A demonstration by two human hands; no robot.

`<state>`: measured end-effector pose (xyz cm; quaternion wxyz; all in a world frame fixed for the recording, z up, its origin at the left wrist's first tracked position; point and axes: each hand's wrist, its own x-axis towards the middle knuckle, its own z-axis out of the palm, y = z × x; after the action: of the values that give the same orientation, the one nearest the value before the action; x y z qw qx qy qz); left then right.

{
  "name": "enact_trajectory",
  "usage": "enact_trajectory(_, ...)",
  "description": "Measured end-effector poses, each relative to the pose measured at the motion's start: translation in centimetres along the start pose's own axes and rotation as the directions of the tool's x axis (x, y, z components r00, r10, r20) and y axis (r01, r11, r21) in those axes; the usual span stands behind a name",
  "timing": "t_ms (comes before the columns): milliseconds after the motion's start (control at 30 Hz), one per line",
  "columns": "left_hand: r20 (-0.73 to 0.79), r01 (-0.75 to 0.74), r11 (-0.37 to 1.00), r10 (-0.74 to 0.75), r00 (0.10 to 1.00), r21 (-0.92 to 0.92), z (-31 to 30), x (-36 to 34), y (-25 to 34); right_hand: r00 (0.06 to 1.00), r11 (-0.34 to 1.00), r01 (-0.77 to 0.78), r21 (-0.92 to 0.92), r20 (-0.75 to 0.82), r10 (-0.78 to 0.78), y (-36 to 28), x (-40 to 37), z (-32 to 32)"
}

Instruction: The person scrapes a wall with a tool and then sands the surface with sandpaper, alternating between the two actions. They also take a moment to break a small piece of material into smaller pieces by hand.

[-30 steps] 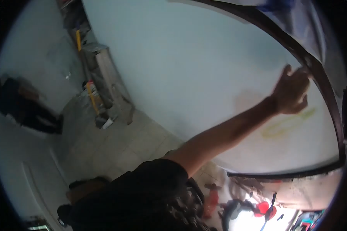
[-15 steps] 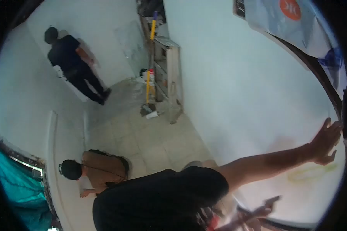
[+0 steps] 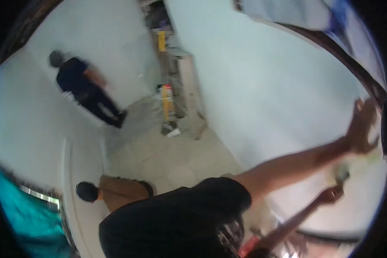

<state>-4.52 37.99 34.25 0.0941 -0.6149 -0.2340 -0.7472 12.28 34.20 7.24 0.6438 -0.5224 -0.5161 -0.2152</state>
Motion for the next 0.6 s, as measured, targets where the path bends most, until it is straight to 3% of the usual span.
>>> enact_trajectory(33,-0.034,-0.012,1.0,0.013,0.999,0.004,0.3,0.0,0.4,0.994,0.994,0.096,0.048,-0.055,-0.094,1.0,-1.0,-0.1)
enact_trajectory(67,-0.098,-0.031,0.999,0.033,0.995,0.017,-0.2,0.3,1.4,0.993,0.994,0.084,0.076,-0.087,-0.077,-2.2,0.2,-1.1)
enact_trajectory(100,-0.065,0.006,1.0,-0.007,0.998,-0.027,-0.6,0.8,2.0,0.996,0.997,0.05,-0.061,-0.076,-0.054,-3.9,1.8,-1.7)
enact_trajectory(133,-0.19,-0.072,0.997,0.072,0.979,0.007,0.1,0.9,2.0,0.976,0.983,0.113,0.146,-0.199,-0.083,-5.4,4.0,-1.4)
enact_trajectory(167,-0.12,-0.09,0.996,0.092,0.988,0.025,-0.6,1.3,2.1,0.969,0.989,0.137,0.062,-0.214,-0.121,-8.9,7.4,-2.3)
enact_trajectory(200,-0.115,-0.107,0.993,0.112,0.987,0.045,-0.3,1.2,1.8,0.984,0.994,0.075,0.078,-0.168,-0.061,-10.7,10.1,-2.8)
enact_trajectory(267,-0.112,-0.13,0.99,0.136,0.984,0.056,-1.4,2.0,3.1,0.945,0.984,0.179,0.027,-0.284,-0.164,-12.8,14.5,-3.0)
enact_trajectory(333,-0.016,-0.106,0.994,0.106,0.994,0.024,-2.6,2.4,4.4,0.963,0.999,0.029,0.035,-0.27,-0.019,-14.3,15.6,-2.9)
enact_trajectory(367,-0.031,-0.151,0.986,0.153,0.988,0.065,-2.2,2.3,3.8,0.936,0.988,0.139,0.062,-0.335,-0.11,-14.3,15.5,-2.2)
enact_trajectory(400,-0.047,-0.193,0.975,0.199,0.979,0.113,-1.8,2.2,3.2,0.973,0.999,-0.003,0.052,-0.231,0.015,-14.9,14.2,-2.4)
enact_trajectory(433,0.011,-0.125,0.988,0.125,0.992,0.09,-2.2,2.3,3.7,0.974,1.0,0.015,0.02,-0.225,-0.011,-15.7,13.2,-2.2)
enact_trajectory(467,-0.019,-0.154,0.986,0.156,0.988,0.055,-2.2,2.2,3.7,0.967,0.996,0.088,-0.01,-0.241,-0.087,-16.4,12.3,-2.1)
enact_trajectory(500,-0.006,-0.167,0.985,0.167,0.986,0.052,-2.5,2.3,3.0,0.979,0.999,0.042,0.025,-0.203,-0.036,-16.5,11.0,-1.2)
enact_trajectory(600,0.014,-0.189,0.981,0.188,0.982,0.05,-2.9,2.6,2.5,0.983,0.996,0.086,0.006,-0.165,-0.084,-16.6,10.4,-0.6)
